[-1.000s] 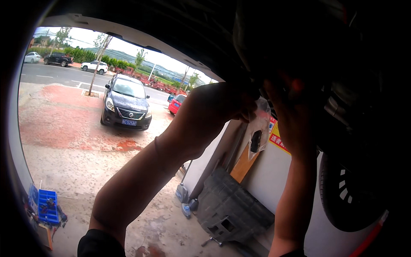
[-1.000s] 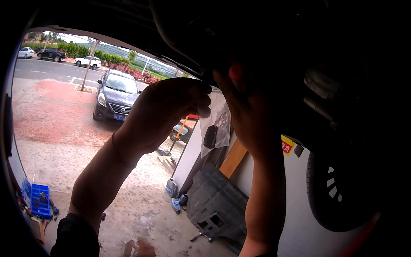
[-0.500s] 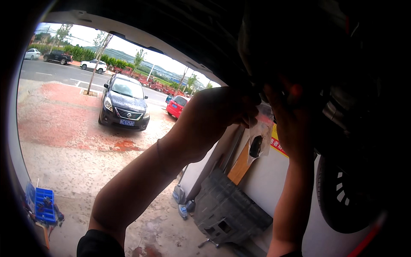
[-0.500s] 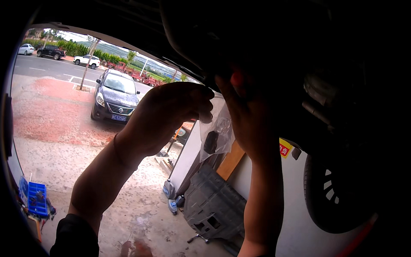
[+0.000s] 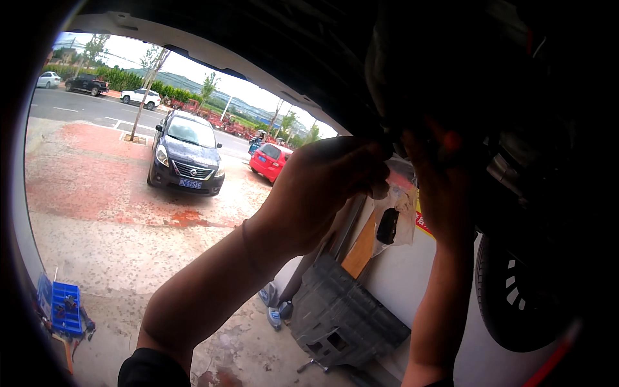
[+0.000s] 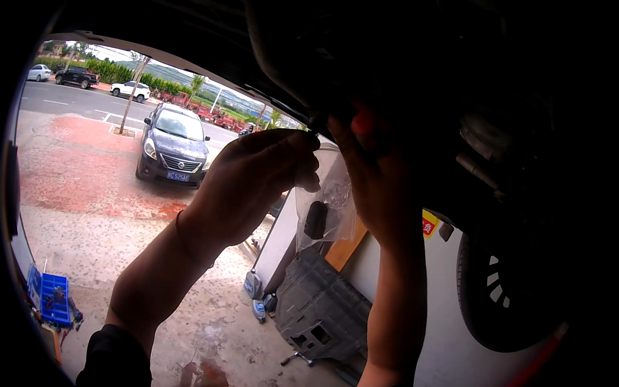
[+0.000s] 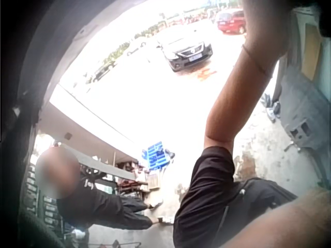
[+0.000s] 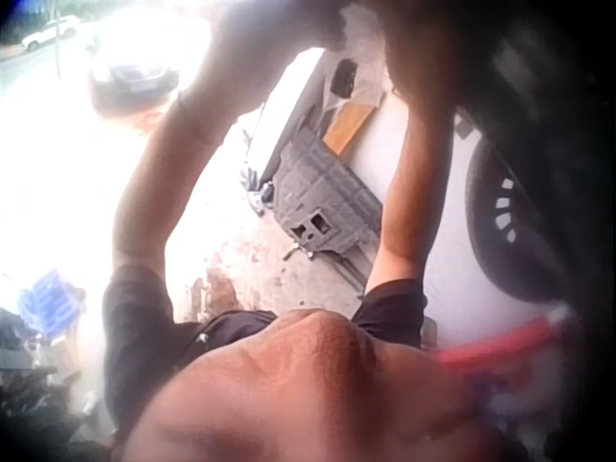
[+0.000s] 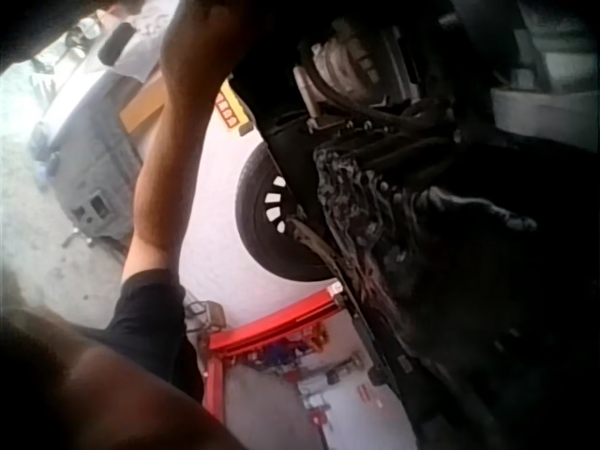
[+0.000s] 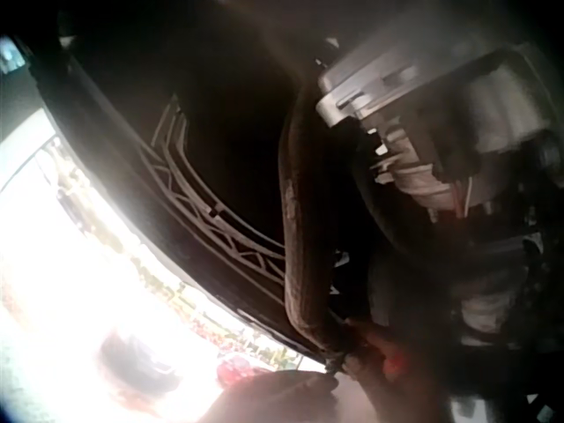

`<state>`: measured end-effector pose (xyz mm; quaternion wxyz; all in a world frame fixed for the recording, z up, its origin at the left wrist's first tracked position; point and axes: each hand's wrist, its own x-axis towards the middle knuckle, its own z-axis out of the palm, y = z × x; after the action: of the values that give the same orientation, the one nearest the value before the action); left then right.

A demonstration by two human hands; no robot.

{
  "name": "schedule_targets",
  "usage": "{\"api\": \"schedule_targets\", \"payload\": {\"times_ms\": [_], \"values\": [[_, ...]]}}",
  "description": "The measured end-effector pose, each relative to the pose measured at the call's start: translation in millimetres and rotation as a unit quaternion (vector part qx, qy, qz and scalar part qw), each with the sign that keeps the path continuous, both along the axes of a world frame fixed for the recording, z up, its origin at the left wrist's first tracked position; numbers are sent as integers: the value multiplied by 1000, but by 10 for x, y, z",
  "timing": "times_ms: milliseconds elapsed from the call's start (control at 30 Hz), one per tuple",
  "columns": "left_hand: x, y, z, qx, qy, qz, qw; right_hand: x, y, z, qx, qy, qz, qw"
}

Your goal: The person opens a plastic bag containing small parts at a workbench, then walks to a vehicle raised on a lift. They use a screwdriver to manipulate a component underneath the vehicle, appearing to install or adjust a part.

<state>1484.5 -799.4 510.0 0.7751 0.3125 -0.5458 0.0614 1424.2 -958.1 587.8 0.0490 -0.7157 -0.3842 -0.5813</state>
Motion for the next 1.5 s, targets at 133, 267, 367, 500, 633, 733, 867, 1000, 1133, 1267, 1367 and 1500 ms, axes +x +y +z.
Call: {"api": "schedule_targets", "payload": {"times_ms": [133, 267, 367, 500, 633, 733, 867, 1000, 1133, 1267, 1367, 1500], "values": [[-86, -12, 30, -12, 21, 27, 999, 54, -23, 6, -21, -44, 5, 999], [-97, -21, 13, -22, 31, 40, 999, 52, 1, -2, -15, -30, 2, 999], [-112, -7, 6, -13, 29, 55, 998, 47, -5, -13, -7, -10, 4, 1000], [1, -100, -60, -43, -97, 196, 975, 67, -11, -23, 3, 2, 24, 1000], [-71, -99, -23, -41, 27, 16, 999, 60, -15, -41, 7, 0, 13, 1000], [-121, -113, -20, -50, 56, -38, 996, 47, -27, -35, -1, -8, 11, 1000], [-140, -101, -32, -39, 71, -73, 994, 25, -21, -39, -9, -15, 1, 1000], [-137, -96, -39, -43, 52, -41, 997, 43, -52, -14, -16, -13, -3, 1000], [-146, -19, -11, 15, -38, 179, 983, 17, -82, 27, -56, -72, -48, 995], [67, -10, -36, -29, -206, 364, 908, -54, -28, 6, -3, -13, -50, 999], [-34, 2, -1, -3, -119, 238, 964, -94, -43, 40, 8, 31, -82, 996], [24, 2, -21, -26, -152, 233, 960, -127, 20, 42, 35, 58, -65, 996]]}}
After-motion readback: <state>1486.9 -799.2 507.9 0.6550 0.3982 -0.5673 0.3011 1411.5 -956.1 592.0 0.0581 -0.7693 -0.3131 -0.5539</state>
